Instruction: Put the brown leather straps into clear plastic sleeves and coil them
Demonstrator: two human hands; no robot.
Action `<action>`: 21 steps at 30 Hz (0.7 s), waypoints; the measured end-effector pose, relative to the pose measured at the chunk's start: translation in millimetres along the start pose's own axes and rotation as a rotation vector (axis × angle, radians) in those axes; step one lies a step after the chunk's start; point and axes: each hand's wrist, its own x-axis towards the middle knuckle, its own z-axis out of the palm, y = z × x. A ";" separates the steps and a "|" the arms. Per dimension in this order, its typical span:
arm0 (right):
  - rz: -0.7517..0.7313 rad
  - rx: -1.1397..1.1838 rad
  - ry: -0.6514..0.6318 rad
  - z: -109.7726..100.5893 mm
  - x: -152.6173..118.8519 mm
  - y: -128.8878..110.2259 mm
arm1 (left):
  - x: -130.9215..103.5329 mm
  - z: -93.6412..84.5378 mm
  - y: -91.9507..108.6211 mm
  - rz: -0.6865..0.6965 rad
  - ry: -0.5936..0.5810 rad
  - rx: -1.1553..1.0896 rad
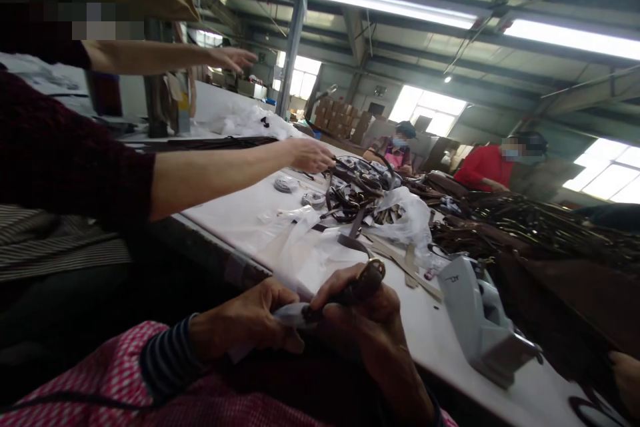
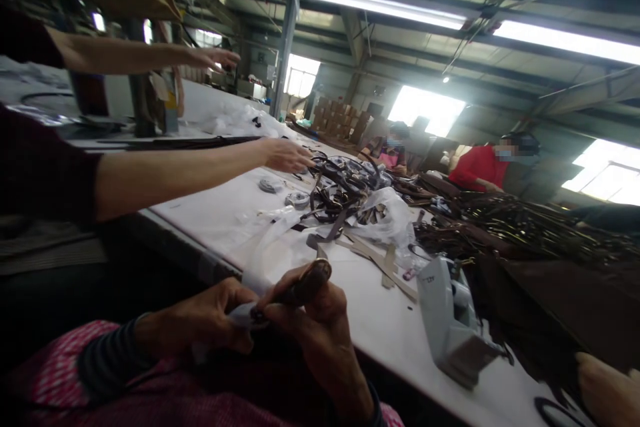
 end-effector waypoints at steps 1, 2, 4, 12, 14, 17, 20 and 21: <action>0.019 -0.004 -0.010 1.1 1.0 0.7 | -0.6 -0.1 -0.5 -0.005 -0.033 0.004; 0.037 -0.011 -0.009 2.3 2.1 2.2 | -0.8 0.2 -1.3 0.003 -0.062 0.018; 0.070 -0.020 0.016 5.1 3.8 6.9 | 0.0 1.8 -3.5 0.055 -0.064 0.049; 0.002 0.055 -0.023 -1.8 11.9 12.5 | 3.4 6.3 -7.7 0.169 0.112 0.104; -0.026 0.070 -0.032 -6.4 16.8 8.5 | 4.2 5.4 -8.0 0.139 0.111 0.113; -0.024 0.028 -0.049 -6.7 21.9 3.9 | 5.5 4.1 -7.2 0.139 0.099 0.082; 0.016 -0.064 -0.108 0.1 19.8 3.2 | 5.1 4.4 -2.5 0.158 0.050 0.069; 0.058 -0.058 -0.158 2.2 17.7 3.8 | 4.7 4.9 -0.5 0.168 0.035 0.070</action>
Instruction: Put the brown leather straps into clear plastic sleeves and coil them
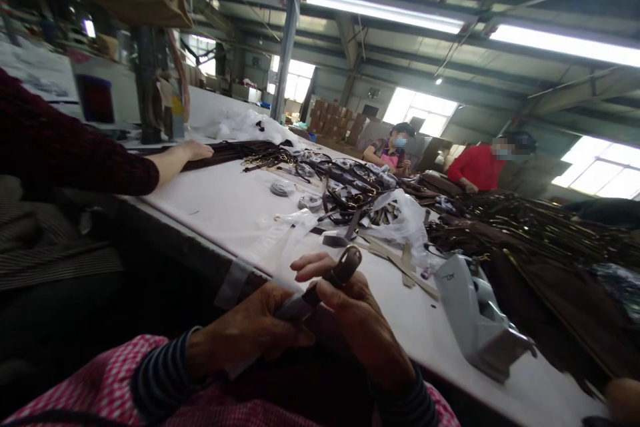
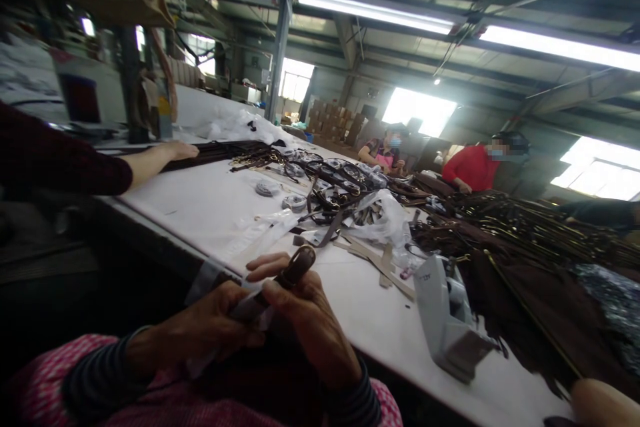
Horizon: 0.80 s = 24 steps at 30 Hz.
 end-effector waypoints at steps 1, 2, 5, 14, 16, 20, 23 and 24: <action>0.044 0.025 -0.058 1.7 -2.2 1.0 | -0.2 0.4 1.8 0.011 -0.011 -0.001; 0.081 0.054 -0.101 2.3 -4.5 2.3 | -0.5 0.9 3.1 0.023 -0.021 -0.004; 0.118 0.092 -0.104 -3.6 -9.7 6.6 | -1.6 2.3 1.9 0.006 -0.029 -0.023; 0.112 0.090 0.080 -13.5 -4.3 -5.3 | -1.1 -2.2 -11.1 -0.044 0.058 -0.004; 0.123 0.108 0.018 -10.7 -7.6 -12.3 | -1.4 -3.6 -9.3 -0.079 0.030 -0.036; 0.152 0.086 -0.093 -17.3 -18.2 -24.1 | -5.3 -1.6 -4.5 -0.120 -0.013 -0.099; 0.183 0.052 -0.150 -26.1 -23.6 -28.4 | -9.4 4.9 0.2 -0.093 -0.017 -0.057; 0.184 0.052 -0.153 -27.2 -24.5 -28.6 | -10.8 7.5 2.4 -0.079 -0.011 -0.011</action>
